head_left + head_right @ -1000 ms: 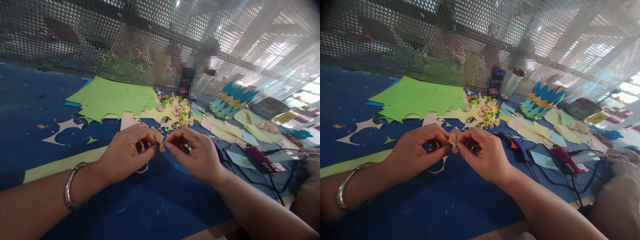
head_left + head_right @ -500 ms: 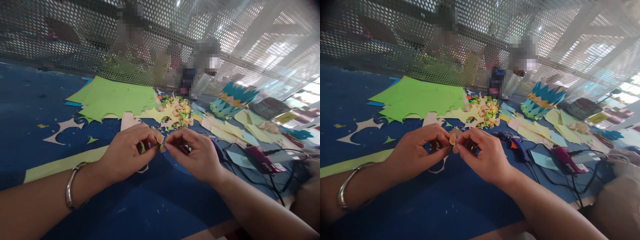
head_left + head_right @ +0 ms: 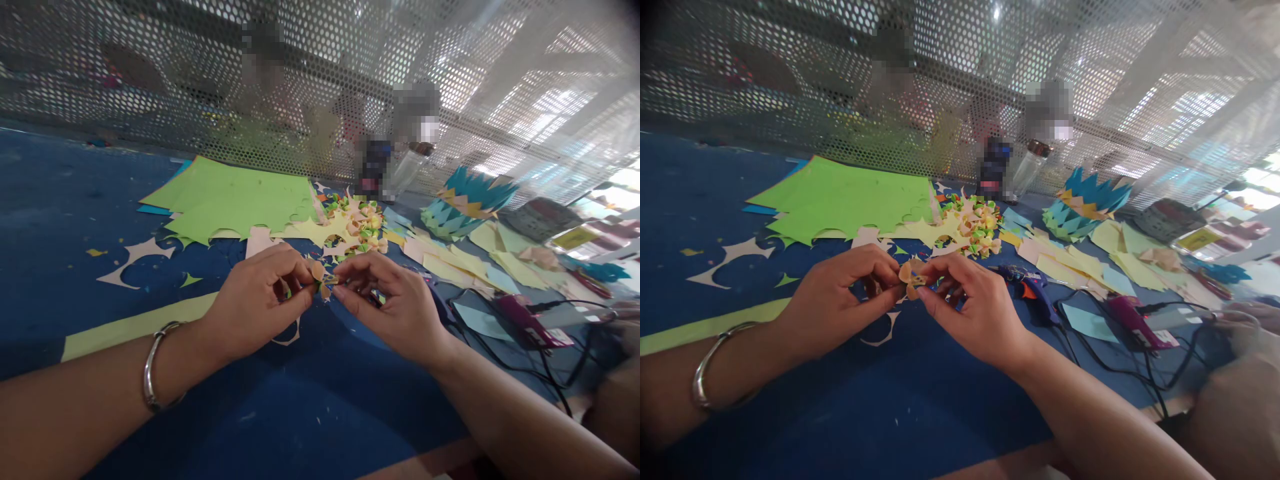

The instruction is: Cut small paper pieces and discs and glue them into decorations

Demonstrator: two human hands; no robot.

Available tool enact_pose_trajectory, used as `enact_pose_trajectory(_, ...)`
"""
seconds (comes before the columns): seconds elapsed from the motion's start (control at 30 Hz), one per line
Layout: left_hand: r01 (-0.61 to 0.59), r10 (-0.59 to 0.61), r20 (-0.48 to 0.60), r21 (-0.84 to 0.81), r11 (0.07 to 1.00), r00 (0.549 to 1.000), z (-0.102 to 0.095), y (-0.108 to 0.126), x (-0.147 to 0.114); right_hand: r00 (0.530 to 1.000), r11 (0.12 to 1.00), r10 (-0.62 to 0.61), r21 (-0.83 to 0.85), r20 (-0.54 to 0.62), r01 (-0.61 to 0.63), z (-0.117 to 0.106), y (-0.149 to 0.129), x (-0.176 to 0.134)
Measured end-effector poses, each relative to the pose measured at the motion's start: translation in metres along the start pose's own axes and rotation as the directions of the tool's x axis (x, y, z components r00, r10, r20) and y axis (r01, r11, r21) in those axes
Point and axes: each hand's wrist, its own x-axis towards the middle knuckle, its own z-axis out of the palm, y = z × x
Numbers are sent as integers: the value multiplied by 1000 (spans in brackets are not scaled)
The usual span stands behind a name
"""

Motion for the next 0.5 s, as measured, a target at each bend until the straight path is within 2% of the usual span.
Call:
enact_pose_trajectory(0.13,14,-15,-51,-21,1000,999,0,-2,-1,999,1000,-7,20,-40,8,0,3,1)
enact_pose_trajectory(0.3,-52,57,-149,36,998,987,0,0,-3,999,1000,17,7,-30,-17,2,3,0)
enact_pose_trajectory(0.5,-107,119,-146,86,991,982,4,6,-6,1000,1000,-10,-11,9,10,7,2,-2)
